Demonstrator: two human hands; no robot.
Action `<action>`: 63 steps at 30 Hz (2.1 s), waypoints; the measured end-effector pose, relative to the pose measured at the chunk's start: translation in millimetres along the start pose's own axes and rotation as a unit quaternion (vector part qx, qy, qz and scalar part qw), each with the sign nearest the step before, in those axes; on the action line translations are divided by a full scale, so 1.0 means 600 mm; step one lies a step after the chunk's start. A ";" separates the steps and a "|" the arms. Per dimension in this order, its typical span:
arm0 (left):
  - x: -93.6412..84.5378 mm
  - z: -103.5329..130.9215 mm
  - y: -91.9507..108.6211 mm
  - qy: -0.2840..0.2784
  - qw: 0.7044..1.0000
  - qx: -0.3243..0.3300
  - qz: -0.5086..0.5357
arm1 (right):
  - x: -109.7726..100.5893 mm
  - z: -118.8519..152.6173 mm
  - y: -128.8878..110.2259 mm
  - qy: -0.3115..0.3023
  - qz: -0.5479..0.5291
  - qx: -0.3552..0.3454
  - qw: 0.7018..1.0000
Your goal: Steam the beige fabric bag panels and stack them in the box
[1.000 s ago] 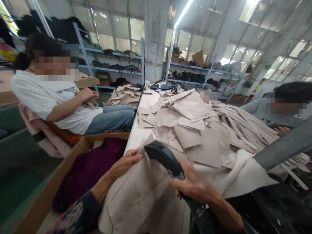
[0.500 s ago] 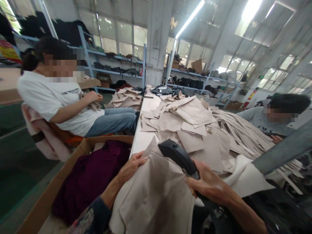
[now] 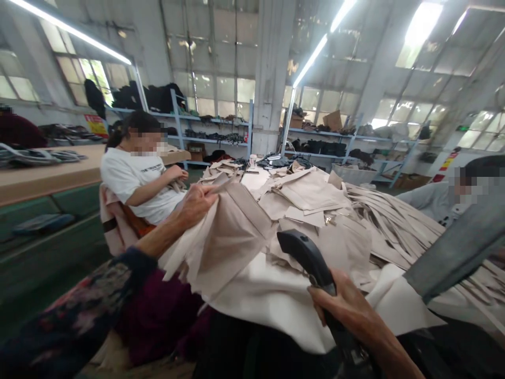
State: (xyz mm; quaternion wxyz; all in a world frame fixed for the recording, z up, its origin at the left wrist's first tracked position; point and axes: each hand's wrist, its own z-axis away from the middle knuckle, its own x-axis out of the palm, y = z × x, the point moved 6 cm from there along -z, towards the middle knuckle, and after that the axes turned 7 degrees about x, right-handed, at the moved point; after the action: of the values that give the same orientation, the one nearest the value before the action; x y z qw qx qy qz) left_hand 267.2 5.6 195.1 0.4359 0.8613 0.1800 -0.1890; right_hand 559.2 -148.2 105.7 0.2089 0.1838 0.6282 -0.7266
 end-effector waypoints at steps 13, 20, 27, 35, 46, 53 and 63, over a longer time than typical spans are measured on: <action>0.375 0.159 -0.084 -0.333 0.812 0.245 -0.412 | -0.016 0.019 0.158 -0.051 -0.066 0.081 0.993; 0.326 0.203 -0.130 -0.171 0.915 0.239 -0.277 | -0.008 0.003 0.184 -0.048 -0.047 0.126 0.990; 0.294 0.117 -0.227 -0.105 0.963 0.084 -0.233 | 0.067 -0.044 0.154 -0.098 -0.042 0.139 0.984; 0.297 0.100 -0.258 -0.153 0.987 -0.006 -0.041 | 0.131 -0.125 0.118 -0.052 0.015 0.113 0.992; 0.295 0.099 -0.264 -0.136 0.990 -0.024 -0.041 | 0.117 -0.170 0.050 0.052 0.056 0.147 0.986; 0.291 0.093 -0.257 -0.160 0.984 -0.056 -0.060 | 0.075 -0.124 0.013 0.063 0.095 0.127 0.985; 0.308 0.100 -0.275 -0.158 0.984 0.003 -0.080 | 0.134 -0.164 0.025 0.024 0.128 0.140 0.982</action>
State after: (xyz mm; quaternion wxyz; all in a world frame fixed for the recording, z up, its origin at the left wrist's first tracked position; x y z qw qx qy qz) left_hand 338.0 75.1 -39.6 0.4395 0.8049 0.1769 -0.3573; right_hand 499.6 -58.8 36.4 0.2568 0.3073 0.4961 -0.7704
